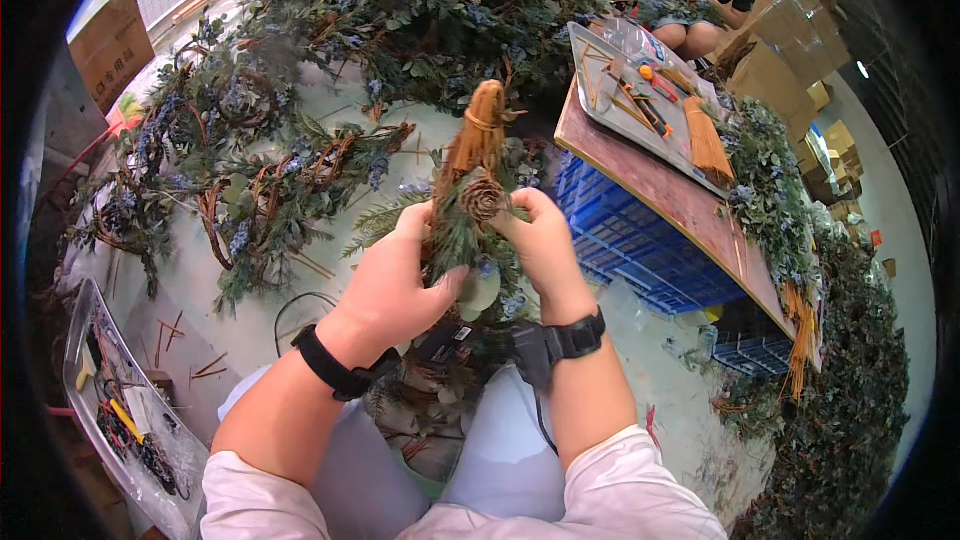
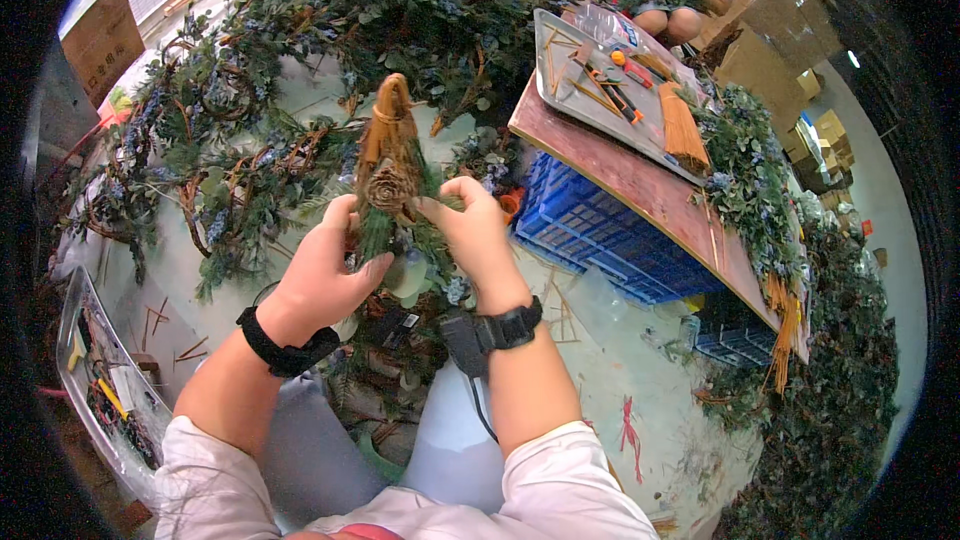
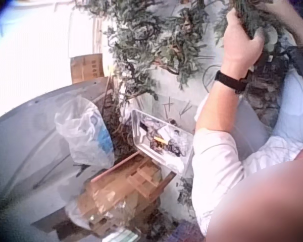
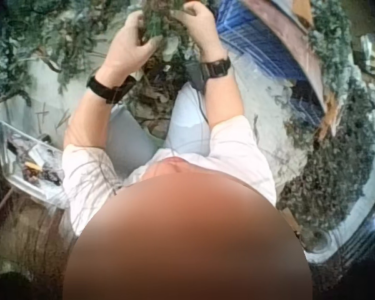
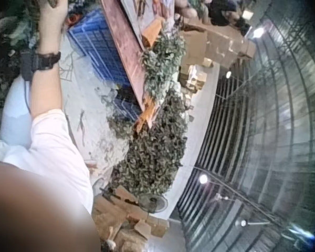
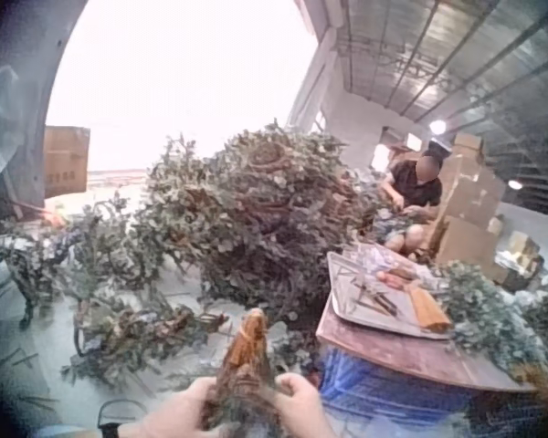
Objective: Assembling decorative wreaths with pine branches, berries, and pinecones.
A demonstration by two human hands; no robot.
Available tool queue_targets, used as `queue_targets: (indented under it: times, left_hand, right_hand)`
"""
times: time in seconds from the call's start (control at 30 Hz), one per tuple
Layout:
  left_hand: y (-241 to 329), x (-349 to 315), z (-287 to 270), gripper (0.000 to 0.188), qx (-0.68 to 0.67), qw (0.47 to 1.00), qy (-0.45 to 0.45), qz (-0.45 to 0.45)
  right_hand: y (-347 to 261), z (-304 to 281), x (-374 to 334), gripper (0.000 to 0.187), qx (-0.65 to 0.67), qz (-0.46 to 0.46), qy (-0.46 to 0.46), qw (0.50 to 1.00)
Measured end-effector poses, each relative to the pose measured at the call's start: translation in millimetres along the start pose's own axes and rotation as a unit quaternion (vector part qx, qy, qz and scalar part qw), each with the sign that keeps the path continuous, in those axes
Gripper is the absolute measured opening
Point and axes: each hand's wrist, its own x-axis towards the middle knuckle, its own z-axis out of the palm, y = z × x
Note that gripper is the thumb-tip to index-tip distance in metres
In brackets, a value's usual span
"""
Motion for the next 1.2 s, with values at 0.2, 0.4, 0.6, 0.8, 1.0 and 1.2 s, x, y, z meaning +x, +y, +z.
queue_targets:
  times: [0.2,0.4,0.6,0.8,1.0,1.2]
  left_hand:
    - [-9,6,-8,0.053,0.049,0.996,0.073,0.031]
    - [-22,10,-12,0.051,0.034,0.993,0.097,0.049]
    - [-23,13,-13,0.049,0.020,0.993,0.098,0.058]
    - [-24,10,-11,0.052,0.039,0.993,0.103,0.047]
    - [-12,8,-12,0.053,0.033,0.996,0.076,0.038]
    - [-18,11,-9,0.055,0.017,0.999,0.034,0.033]
  right_hand:
    - [19,23,3,0.029,0.010,0.023,-0.071,0.997]
    - [-18,24,-10,0.023,-0.274,-0.274,0.205,0.899]
    - [-38,18,-25,0.026,-0.280,-0.322,-0.012,0.904]
    - [-45,18,-29,0.041,-0.289,-0.284,-0.079,0.911]
    - [-54,23,-37,0.045,-0.378,-0.260,-0.044,0.887]
    - [-59,24,-39,0.032,-0.431,-0.301,0.027,0.850]
